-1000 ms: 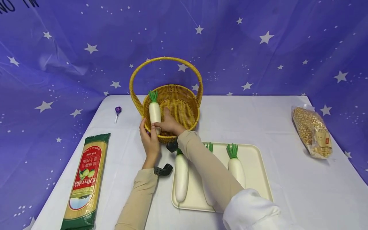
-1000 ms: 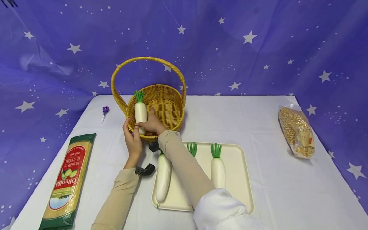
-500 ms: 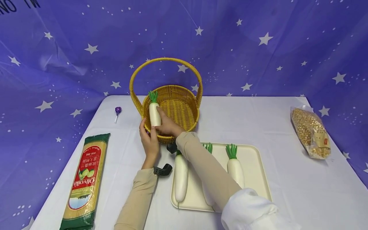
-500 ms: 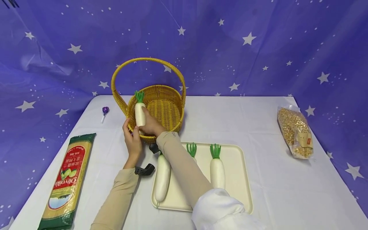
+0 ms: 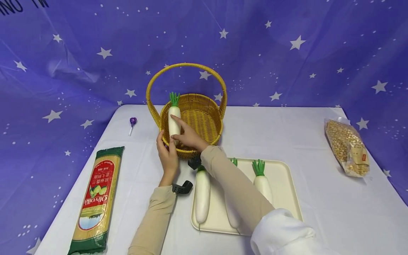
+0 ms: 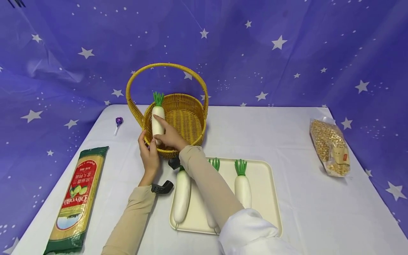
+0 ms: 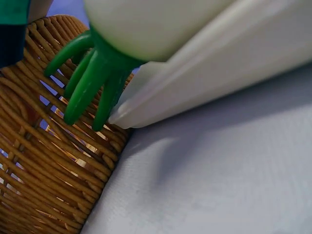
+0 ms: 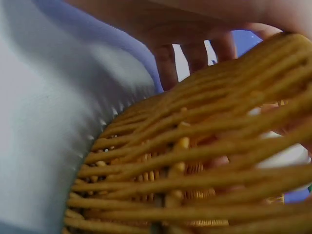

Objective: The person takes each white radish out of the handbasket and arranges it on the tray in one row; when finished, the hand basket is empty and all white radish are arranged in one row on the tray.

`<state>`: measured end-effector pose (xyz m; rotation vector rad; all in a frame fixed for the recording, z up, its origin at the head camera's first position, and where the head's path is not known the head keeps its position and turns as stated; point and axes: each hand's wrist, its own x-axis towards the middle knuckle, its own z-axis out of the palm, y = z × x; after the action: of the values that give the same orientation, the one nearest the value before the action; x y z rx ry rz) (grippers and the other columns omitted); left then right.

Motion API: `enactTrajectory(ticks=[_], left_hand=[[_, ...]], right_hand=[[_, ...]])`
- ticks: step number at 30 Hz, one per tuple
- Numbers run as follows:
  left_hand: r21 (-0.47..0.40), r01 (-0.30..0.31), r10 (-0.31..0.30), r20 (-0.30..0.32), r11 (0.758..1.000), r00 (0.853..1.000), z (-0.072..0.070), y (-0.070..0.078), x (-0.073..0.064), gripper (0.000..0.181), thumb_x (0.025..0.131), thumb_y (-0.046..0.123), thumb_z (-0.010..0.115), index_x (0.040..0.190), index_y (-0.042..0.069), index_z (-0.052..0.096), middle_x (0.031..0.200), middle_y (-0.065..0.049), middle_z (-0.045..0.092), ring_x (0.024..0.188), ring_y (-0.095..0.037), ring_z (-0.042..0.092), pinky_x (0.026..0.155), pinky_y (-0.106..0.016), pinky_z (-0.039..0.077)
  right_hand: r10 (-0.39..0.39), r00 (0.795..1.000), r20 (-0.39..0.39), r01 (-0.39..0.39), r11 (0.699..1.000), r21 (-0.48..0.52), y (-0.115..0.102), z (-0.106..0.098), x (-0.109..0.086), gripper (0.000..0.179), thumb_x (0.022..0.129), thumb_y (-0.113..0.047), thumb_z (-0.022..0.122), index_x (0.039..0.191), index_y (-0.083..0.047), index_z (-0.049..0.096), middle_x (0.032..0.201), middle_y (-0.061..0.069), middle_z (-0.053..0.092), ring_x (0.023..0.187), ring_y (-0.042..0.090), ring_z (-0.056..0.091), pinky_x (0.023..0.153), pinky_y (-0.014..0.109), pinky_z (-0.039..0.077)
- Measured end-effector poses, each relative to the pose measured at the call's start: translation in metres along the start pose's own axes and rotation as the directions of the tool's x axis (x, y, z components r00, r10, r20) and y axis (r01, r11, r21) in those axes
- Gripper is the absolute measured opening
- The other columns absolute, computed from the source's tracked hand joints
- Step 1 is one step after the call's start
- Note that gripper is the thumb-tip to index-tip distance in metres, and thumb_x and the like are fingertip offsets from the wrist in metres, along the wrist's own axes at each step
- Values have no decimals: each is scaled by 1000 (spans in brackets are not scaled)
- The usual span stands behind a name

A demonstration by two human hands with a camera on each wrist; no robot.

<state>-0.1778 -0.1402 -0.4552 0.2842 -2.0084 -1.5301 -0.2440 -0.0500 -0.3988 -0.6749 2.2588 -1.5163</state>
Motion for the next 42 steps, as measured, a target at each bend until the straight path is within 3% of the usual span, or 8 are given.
enactTrajectory(ticks=[3,8,15,20,24,32,36,42], left_hand=[[0,-12,12,-4,1000,1000,2,0,1,47,92,22,42,137,14,34,143,-7,32,127,-18,34,99,-41,33],[-23,-24,24,-7,999,1000,3,0,0,47,91,19,43,137,12,34,142,-9,33,125,-22,38,96,-41,37],[-52,-21,20,-10,998,1000,1,-1,1,48,91,17,42,137,8,33,142,-9,32,120,-30,43,89,-40,39],[-70,-21,21,0,997,1000,1,0,1,48,91,16,41,137,9,32,142,-9,31,122,-31,41,92,-41,38],[-69,-24,25,13,997,1000,2,1,-1,48,91,17,40,138,9,31,142,-10,31,120,-32,42,92,-40,38],[-59,-35,36,17,998,999,2,0,-2,48,91,17,40,138,11,31,143,-9,30,121,-30,40,94,-40,35],[-54,-28,30,22,998,999,1,-1,-2,48,92,18,40,138,13,31,143,-8,30,117,-28,43,91,-38,36],[-57,-11,12,23,998,1000,2,-1,-3,47,93,18,39,138,15,31,144,-7,29,121,-30,41,91,-41,37]], right_hand=[[-7,999,-47,9,999,34,1,-3,1,73,86,-9,58,143,-34,20,122,21,48,81,26,58,69,42,52],[24,992,-121,4,975,223,-4,-7,-2,73,87,-7,57,143,-35,20,118,24,46,89,29,57,75,49,50],[40,984,-175,62,838,542,-8,-20,-11,75,87,-4,55,142,-40,18,105,24,48,83,26,60,85,57,43],[27,988,-152,72,791,607,-12,-43,-36,74,88,-2,53,140,-43,20,109,26,50,83,22,62,86,54,44],[-14,997,-78,57,819,571,-17,-69,-71,73,89,-3,52,141,-43,18,118,27,45,94,24,59,85,49,47],[-47,996,73,16,927,375,-10,-113,-170,75,87,-5,56,144,-30,15,107,14,45,91,14,60,78,35,52],[-59,995,78,39,971,237,6,-128,-223,75,87,-3,55,145,-22,12,110,13,46,93,10,60,75,31,51],[-11,1000,15,9,987,159,35,-144,-291,75,87,3,52,146,-15,10,111,12,48,95,7,59,72,31,52]])
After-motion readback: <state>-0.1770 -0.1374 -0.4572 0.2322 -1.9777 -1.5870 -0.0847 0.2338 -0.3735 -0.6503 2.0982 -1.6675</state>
